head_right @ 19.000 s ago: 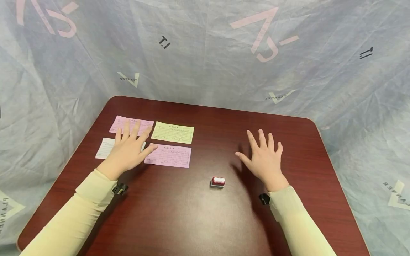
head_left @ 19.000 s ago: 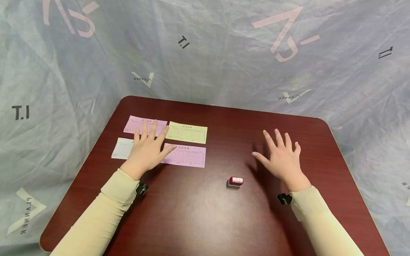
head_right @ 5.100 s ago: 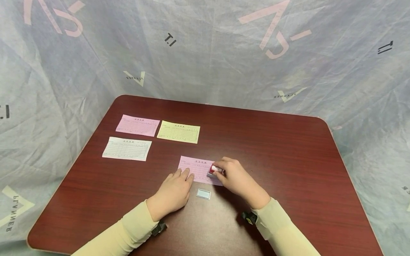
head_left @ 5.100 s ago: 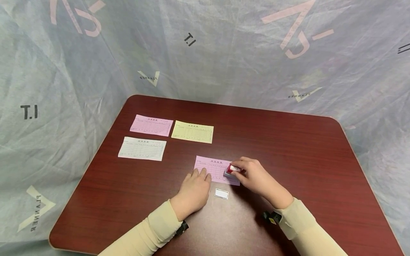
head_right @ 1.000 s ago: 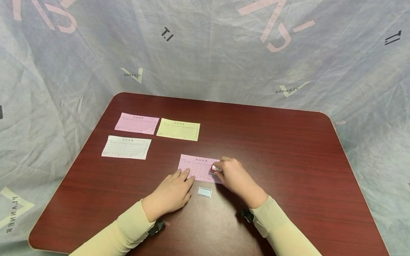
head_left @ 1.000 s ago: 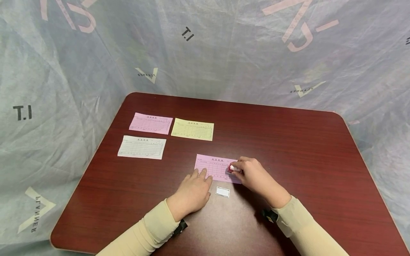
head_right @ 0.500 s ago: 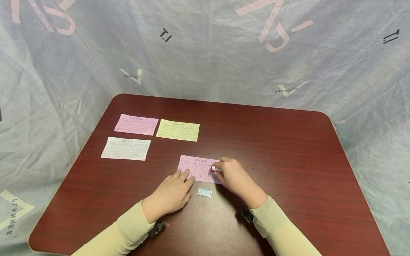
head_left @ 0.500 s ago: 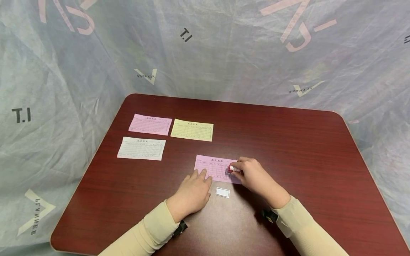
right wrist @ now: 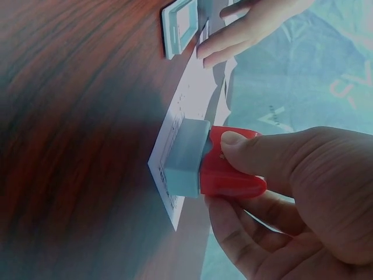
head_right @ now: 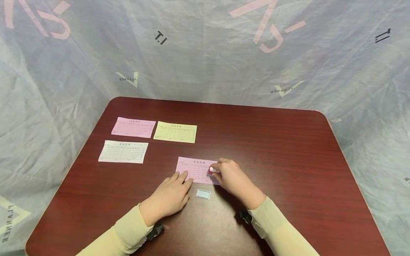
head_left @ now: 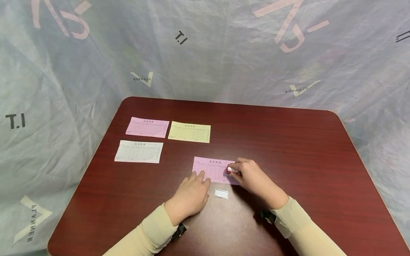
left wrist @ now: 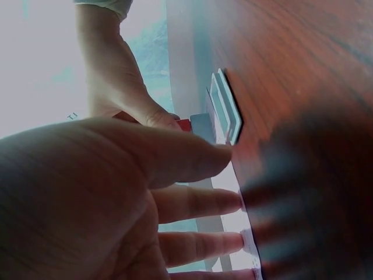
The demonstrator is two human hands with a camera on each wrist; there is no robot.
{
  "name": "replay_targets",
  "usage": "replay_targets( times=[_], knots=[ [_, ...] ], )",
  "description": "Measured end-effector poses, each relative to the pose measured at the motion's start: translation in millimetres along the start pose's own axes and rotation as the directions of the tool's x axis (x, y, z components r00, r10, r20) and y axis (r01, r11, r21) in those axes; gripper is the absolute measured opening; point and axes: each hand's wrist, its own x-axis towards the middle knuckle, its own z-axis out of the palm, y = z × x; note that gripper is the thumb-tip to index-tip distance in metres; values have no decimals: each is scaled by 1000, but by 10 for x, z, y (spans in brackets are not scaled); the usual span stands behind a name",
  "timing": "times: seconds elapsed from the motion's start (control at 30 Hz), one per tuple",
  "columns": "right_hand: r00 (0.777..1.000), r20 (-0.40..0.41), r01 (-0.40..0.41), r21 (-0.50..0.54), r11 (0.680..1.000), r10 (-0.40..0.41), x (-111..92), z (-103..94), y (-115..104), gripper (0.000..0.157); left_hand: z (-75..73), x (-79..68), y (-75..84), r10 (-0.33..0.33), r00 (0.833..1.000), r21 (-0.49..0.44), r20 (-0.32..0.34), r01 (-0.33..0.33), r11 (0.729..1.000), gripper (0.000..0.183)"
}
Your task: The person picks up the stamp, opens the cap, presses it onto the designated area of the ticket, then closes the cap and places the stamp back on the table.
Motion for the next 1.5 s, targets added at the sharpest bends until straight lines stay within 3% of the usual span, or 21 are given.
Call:
replay_targets(
  times=[0.8, 1.13, 1.5],
  knots=[
    [997, -67, 42, 21, 999, -40, -46, 43, 29, 22, 23, 38, -15, 18, 1000, 10, -17, -18, 1000, 47],
    [976, -217, 30, 131, 991, -1, -228, -255, 117, 24, 4, 114, -1, 46, 998, 57, -31, -45, 997, 46],
    [979, -202, 16, 138, 990, 12, -479, -442, 88, 26, -57, 295, 35, 109, 994, 141, -25, -104, 984, 41]
  ],
)
